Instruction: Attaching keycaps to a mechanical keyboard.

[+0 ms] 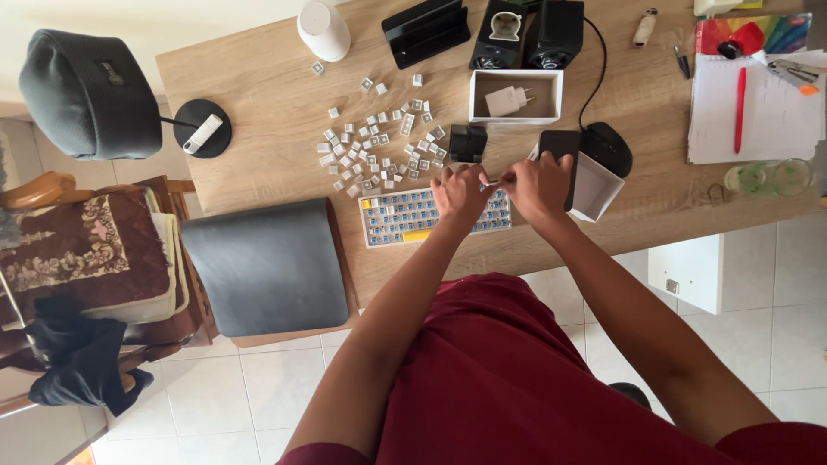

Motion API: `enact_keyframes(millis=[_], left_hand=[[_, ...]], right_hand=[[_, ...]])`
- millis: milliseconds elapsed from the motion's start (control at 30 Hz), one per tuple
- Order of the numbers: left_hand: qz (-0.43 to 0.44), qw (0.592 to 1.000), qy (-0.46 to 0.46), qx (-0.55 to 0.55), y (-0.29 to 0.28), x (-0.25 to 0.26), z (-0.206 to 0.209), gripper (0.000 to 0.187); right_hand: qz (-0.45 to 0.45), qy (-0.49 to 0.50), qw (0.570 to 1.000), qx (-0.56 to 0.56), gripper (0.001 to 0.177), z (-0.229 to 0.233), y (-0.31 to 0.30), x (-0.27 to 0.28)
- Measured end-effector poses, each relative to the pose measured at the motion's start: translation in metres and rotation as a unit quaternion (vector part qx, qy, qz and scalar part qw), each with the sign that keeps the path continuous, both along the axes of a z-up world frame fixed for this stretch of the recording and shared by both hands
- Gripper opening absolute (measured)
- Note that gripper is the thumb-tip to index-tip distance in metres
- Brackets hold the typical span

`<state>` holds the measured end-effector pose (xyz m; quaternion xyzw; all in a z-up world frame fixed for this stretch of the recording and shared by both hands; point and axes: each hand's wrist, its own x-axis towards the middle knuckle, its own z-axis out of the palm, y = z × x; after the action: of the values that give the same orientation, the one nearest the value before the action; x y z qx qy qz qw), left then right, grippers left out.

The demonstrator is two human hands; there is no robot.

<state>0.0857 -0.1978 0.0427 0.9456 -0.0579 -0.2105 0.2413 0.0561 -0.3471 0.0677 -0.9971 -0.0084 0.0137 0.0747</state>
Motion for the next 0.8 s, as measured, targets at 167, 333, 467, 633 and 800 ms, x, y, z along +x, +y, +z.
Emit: enact_keyframes(millis=[167, 333, 467, 633, 800], left_hand=[[-0.019, 0.999, -0.013, 0.023, 0.002, 0.003, -0.001, 0.022], [-0.007, 0.999, -0.015, 0.038, -0.001, 0.004, -0.007, 0.017], [0.03, 0.999, -0.002, 0.018, -0.006, -0.001, -0.014, 0.013], [0.04, 0.999, 0.006, 0.014, -0.012, 0.005, -0.027, 0.01], [0.033, 0.999, 0.031, 0.017, -0.015, 0.009, -0.034, 0.012]], right_hand=[[-0.006, 0.011, 1.0, 0.007, 0.016, 0.001, -0.001, 0.001], [-0.002, 0.025, 1.0, -0.004, 0.016, 0.012, 0.002, 0.005], [0.012, 0.02, 1.0, -0.016, 0.016, 0.005, 0.0, 0.008], [0.014, 0.039, 0.999, -0.035, 0.015, -0.003, -0.001, 0.014], [0.014, 0.102, 0.994, -0.039, 0.022, -0.035, -0.012, 0.023]])
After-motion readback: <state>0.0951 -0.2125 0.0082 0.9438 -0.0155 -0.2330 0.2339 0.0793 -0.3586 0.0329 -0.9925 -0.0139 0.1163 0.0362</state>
